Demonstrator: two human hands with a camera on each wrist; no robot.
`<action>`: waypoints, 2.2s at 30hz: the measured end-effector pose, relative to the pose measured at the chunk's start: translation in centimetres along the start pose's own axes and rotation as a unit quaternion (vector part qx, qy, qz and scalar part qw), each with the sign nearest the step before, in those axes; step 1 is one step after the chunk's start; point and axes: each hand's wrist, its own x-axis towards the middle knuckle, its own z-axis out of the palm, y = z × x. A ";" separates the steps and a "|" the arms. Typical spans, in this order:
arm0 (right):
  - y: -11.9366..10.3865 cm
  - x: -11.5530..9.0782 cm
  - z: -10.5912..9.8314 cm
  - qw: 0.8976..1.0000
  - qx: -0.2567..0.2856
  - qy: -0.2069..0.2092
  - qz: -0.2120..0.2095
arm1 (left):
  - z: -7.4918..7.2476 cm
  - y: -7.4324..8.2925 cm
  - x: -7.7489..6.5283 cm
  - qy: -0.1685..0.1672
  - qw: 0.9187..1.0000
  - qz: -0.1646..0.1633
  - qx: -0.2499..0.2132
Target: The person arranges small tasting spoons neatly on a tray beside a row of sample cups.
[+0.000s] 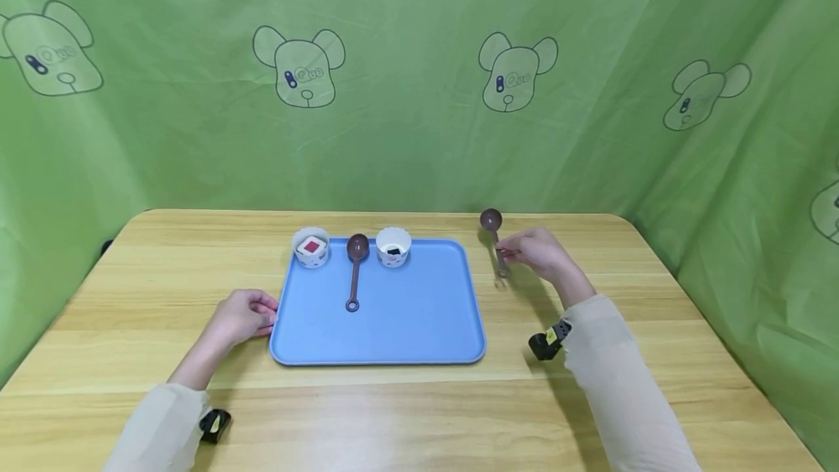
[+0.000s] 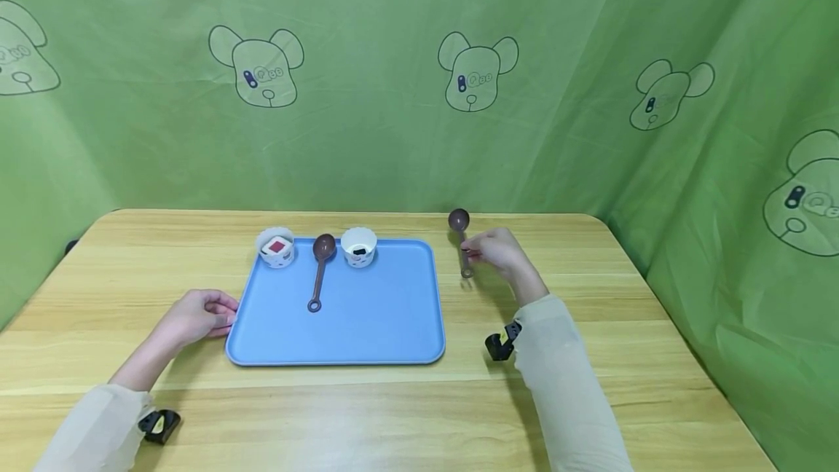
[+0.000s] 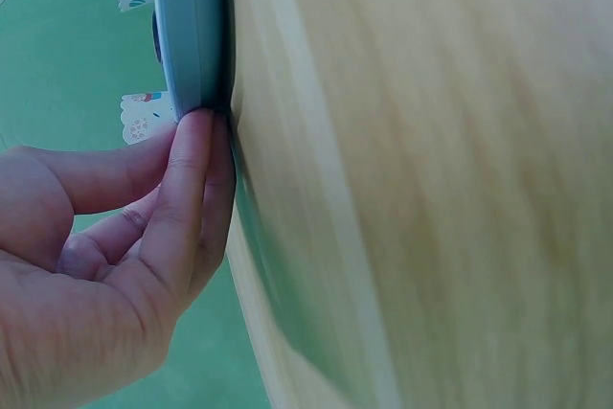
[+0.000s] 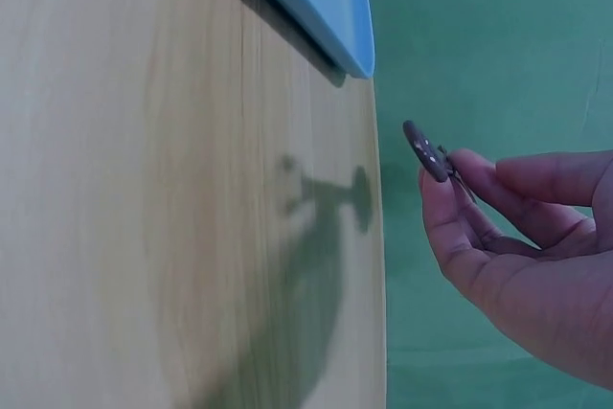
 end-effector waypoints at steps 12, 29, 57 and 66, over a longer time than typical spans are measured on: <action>-0.7 -0.2 0.9 1.000 0.002 -0.011 -0.009 | -0.1 0.2 -0.1 -0.001 1.000 0.004 -0.003; -1.0 -0.5 2.1 1.000 -0.014 -0.023 -0.012 | 0.0 0.1 0.0 -0.002 1.000 0.001 -0.002; -2.0 -1.1 4.4 0.999 -0.021 -0.036 -0.033 | 0.0 -0.1 0.1 -0.002 1.000 0.000 0.006; -1.9 -1.1 5.2 0.998 -0.020 -0.043 -0.039 | 0.0 -0.1 0.1 -0.002 1.000 0.000 0.009</action>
